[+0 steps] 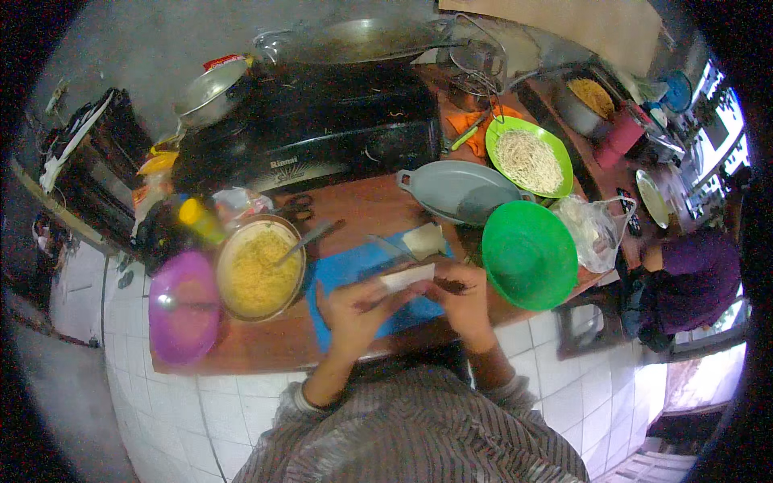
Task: The person assembles small food parcels by placing a yellow filling onto square wrappers, folding them into triangular shapes, and setting them aside. The process is repeated multiple times using a spoon to transfer filling from a bowl.
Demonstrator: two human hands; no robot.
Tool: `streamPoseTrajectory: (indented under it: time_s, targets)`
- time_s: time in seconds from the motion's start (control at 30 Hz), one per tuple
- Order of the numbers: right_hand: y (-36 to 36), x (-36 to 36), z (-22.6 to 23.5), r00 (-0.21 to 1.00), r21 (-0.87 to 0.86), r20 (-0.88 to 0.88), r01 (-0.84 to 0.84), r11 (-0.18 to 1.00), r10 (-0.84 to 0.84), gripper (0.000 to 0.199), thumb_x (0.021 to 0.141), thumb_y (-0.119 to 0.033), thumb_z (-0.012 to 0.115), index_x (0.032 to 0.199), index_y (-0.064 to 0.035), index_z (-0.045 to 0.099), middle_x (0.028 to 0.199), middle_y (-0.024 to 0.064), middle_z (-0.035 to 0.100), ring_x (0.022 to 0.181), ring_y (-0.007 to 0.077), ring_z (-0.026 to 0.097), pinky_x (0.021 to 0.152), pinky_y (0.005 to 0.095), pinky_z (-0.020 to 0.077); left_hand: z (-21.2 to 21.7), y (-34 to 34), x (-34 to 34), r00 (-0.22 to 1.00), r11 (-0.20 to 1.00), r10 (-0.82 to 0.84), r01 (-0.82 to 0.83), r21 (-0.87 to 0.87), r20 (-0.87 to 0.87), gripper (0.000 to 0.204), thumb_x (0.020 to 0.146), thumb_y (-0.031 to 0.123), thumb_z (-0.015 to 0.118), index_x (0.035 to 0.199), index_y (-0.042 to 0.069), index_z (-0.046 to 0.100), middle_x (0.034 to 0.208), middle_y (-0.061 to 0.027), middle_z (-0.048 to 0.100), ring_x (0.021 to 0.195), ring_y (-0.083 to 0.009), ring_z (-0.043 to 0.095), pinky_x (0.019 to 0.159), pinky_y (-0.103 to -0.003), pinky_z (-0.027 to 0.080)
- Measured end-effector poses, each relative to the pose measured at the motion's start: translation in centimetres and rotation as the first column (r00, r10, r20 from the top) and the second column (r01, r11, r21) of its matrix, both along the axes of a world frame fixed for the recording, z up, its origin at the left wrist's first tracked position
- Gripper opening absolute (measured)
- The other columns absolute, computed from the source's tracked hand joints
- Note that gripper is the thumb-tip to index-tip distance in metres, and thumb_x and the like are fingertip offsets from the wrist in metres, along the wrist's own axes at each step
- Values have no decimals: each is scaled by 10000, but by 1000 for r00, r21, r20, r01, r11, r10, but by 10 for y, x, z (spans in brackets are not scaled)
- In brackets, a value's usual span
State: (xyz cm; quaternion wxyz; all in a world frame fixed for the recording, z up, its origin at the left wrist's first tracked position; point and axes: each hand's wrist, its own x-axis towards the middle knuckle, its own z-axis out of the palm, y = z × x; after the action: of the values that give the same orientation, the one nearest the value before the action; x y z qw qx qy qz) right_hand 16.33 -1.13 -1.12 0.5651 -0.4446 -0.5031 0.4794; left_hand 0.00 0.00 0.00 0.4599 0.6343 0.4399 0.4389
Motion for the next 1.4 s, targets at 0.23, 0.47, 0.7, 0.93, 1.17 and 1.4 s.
streamPoseTrajectory:
  time_s: [0.23,0.47,0.7,0.93,1.17,1.4]
  targets:
    - [-19,50,35,636,426,660,122,896,-400,359,669,-112,667,1009,-17,598,924,105,592,892,242,527,802,345,394,-9,5,16,972,989,110,-87,-115,207,167,692,1,683,849,-19,627,809,-57,635,712,-106,584,643,-231,476]
    - [-20,126,16,-174,53,984,133,990,-30,439,777,-228,508,1202,-123,481,1052,150,436,956,306,389,797,426,315,-10,9,18,989,886,139,-104,452,-45,276,674,-30,662,945,8,624,980,-102,631,876,-188,619,757,-271,482]
    - [-17,129,7,-166,-6,986,64,998,17,516,719,-143,520,1231,-131,460,1033,137,434,964,299,386,800,419,306,-6,8,12,971,783,205,-86,616,-125,341,617,-16,654,949,58,642,966,-92,635,847,-219,631,744,-305,479]
    - [-23,99,64,219,157,965,-43,987,-144,539,650,-81,557,1186,-126,515,984,109,430,948,280,385,835,394,285,-5,11,10,940,641,286,-42,767,-187,416,563,-39,633,971,41,638,976,-105,630,795,-221,638,663,-286,510]
    - [-30,33,73,497,447,805,-150,882,-323,410,620,-123,568,1023,-92,632,953,74,436,957,261,370,871,370,274,0,9,9,935,689,281,-40,724,-216,362,602,-23,589,955,32,644,984,-112,626,808,-228,637,640,-279,507]
    - [-31,20,60,373,523,825,-217,825,-425,425,603,-164,578,1022,-170,645,990,65,432,956,258,339,854,395,259,2,3,7,922,706,318,-74,704,-222,410,592,5,651,994,81,630,1009,-59,629,847,-205,630,796,-318,455]
